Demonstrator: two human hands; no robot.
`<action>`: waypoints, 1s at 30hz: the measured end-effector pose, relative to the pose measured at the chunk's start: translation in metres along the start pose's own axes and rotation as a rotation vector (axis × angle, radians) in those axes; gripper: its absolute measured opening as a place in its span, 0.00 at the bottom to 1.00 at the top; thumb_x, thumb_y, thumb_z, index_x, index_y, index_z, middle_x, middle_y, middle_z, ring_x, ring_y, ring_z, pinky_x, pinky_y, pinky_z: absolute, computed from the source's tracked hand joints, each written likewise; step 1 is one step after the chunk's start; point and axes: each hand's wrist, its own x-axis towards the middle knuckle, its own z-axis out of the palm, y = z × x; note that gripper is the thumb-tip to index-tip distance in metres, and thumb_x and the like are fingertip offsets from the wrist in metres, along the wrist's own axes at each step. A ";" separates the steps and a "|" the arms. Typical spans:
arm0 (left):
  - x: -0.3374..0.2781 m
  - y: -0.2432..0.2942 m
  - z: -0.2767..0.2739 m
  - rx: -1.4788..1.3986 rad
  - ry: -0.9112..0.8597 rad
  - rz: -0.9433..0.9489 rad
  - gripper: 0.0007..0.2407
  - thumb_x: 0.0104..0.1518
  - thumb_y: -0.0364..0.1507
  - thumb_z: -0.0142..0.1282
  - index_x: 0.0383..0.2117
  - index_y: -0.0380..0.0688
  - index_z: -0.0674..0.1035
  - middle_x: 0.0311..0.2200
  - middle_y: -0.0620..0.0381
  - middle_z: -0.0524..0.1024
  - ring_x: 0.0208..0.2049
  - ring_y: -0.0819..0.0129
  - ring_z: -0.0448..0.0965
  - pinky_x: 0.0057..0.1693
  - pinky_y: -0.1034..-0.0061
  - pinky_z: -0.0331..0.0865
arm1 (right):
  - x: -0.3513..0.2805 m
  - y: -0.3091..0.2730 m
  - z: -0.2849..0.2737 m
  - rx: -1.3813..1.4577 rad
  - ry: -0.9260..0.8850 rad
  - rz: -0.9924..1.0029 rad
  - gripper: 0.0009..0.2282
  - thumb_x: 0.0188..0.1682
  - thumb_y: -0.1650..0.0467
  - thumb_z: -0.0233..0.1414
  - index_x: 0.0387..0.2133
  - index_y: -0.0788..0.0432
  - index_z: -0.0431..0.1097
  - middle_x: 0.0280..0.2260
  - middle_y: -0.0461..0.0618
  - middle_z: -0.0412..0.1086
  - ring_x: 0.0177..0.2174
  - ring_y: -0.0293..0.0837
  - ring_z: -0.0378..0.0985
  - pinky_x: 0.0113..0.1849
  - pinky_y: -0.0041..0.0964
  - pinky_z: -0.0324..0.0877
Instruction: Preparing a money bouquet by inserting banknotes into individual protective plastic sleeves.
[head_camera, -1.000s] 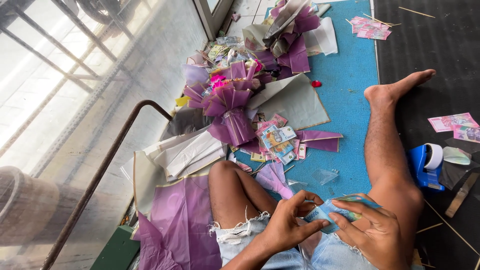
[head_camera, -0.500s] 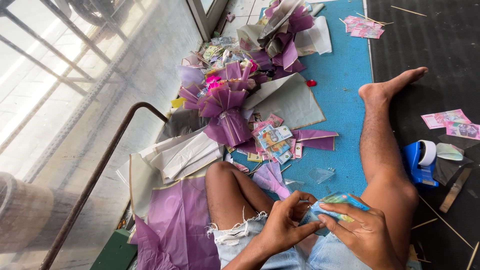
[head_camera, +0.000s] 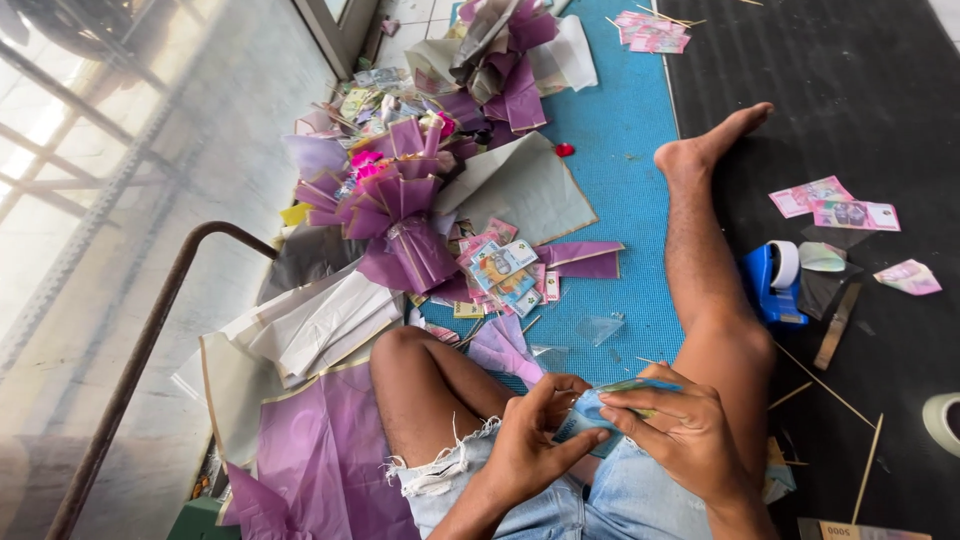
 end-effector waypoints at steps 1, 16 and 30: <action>0.000 0.000 -0.001 0.001 -0.001 -0.013 0.14 0.57 0.25 0.69 0.43 0.45 0.73 0.17 0.67 0.64 0.19 0.80 0.52 0.27 0.80 0.49 | 0.002 -0.003 0.001 0.052 -0.002 -0.003 0.08 0.38 0.75 0.65 0.32 0.57 0.83 0.29 0.43 0.83 0.31 0.34 0.81 0.41 0.28 0.74; 0.001 0.004 -0.004 0.047 -0.022 -0.008 0.15 0.56 0.28 0.69 0.44 0.44 0.73 0.16 0.67 0.61 0.18 0.79 0.50 0.26 0.80 0.48 | -0.002 0.002 -0.010 0.058 -0.052 0.068 0.07 0.42 0.75 0.63 0.34 0.59 0.82 0.31 0.46 0.84 0.29 0.33 0.86 0.57 0.32 0.65; 0.002 0.001 -0.005 0.118 0.000 0.017 0.16 0.57 0.31 0.68 0.46 0.44 0.73 0.17 0.64 0.66 0.18 0.75 0.52 0.27 0.78 0.50 | 0.008 -0.019 -0.011 -0.082 0.005 0.109 0.13 0.48 0.71 0.57 0.47 0.58 0.75 0.42 0.51 0.80 0.41 0.39 0.85 0.37 0.28 0.78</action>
